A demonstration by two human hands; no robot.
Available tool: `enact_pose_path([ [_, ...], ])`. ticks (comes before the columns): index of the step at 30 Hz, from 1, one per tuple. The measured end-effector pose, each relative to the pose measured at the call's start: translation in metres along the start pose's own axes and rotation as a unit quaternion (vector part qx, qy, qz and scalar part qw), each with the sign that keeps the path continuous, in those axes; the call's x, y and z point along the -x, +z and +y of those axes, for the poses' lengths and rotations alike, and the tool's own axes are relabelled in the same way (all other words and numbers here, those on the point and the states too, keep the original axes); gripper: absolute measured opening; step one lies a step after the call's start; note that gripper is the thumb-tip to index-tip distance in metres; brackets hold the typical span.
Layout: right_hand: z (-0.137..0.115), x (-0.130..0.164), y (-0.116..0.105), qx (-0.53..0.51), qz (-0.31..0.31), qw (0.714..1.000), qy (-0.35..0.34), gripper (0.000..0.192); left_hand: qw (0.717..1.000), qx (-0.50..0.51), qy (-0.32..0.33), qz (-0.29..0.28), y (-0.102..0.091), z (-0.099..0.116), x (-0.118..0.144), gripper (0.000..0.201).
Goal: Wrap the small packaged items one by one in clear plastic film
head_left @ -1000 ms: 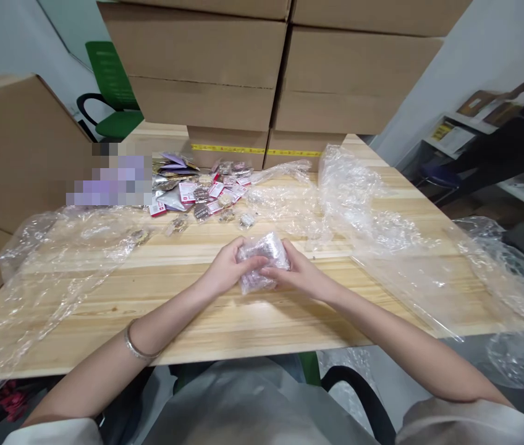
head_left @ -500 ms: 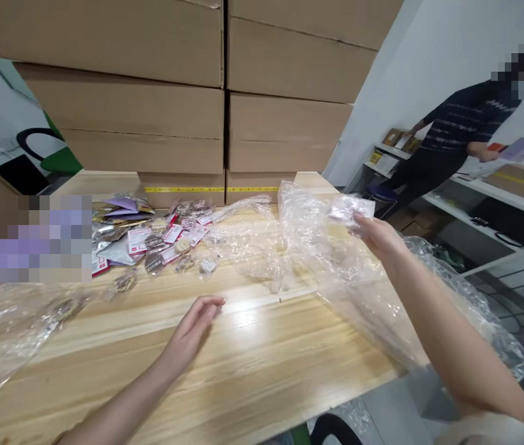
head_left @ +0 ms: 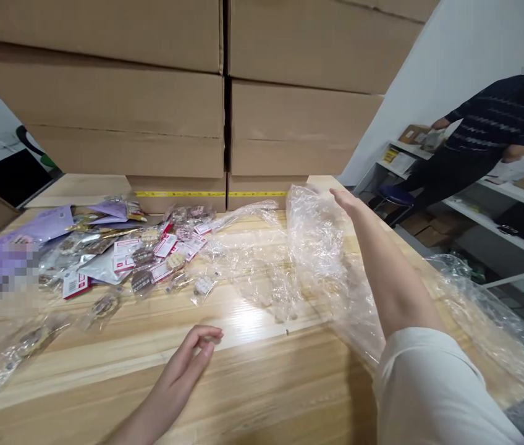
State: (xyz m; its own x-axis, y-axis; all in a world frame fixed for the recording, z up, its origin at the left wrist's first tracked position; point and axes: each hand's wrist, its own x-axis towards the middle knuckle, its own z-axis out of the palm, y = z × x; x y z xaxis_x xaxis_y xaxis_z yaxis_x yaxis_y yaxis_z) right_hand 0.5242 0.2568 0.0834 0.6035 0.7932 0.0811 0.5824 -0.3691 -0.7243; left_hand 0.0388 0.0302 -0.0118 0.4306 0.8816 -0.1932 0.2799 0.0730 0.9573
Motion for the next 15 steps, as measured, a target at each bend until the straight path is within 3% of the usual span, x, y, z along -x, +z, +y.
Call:
enact_pose_path([
  [6,-0.002,0.032,0.016,0.101,-0.084,0.988,-0.079,0.06,1.0,0.006,0.023,-0.011,0.001,0.006,0.0,0.031],
  [8,-0.016,0.044,0.011,0.134,-0.08,0.984,-0.082,0.051,0.999,0.011,0.032,-0.001,0.002,0.009,0.0,0.029],
  [10,-0.038,0.064,0.001,0.165,-0.015,0.982,-0.085,0.035,0.999,0.024,0.035,0.012,0.002,0.01,0.0,0.027],
  [13,-0.076,0.129,-0.002,0.207,0.157,0.95,-0.175,0.04,0.996,0.078,0.031,0.038,0.002,0.008,-0.001,0.029],
  [14,-0.086,0.162,0.004,0.216,0.162,0.933,-0.239,0.045,0.992,0.11,0.029,0.05,0.001,0.008,-0.002,0.031],
  [15,-0.093,0.2,0.013,0.231,0.114,0.916,-0.309,0.048,0.986,0.148,0.03,0.065,-0.002,0.007,-0.002,0.034],
])
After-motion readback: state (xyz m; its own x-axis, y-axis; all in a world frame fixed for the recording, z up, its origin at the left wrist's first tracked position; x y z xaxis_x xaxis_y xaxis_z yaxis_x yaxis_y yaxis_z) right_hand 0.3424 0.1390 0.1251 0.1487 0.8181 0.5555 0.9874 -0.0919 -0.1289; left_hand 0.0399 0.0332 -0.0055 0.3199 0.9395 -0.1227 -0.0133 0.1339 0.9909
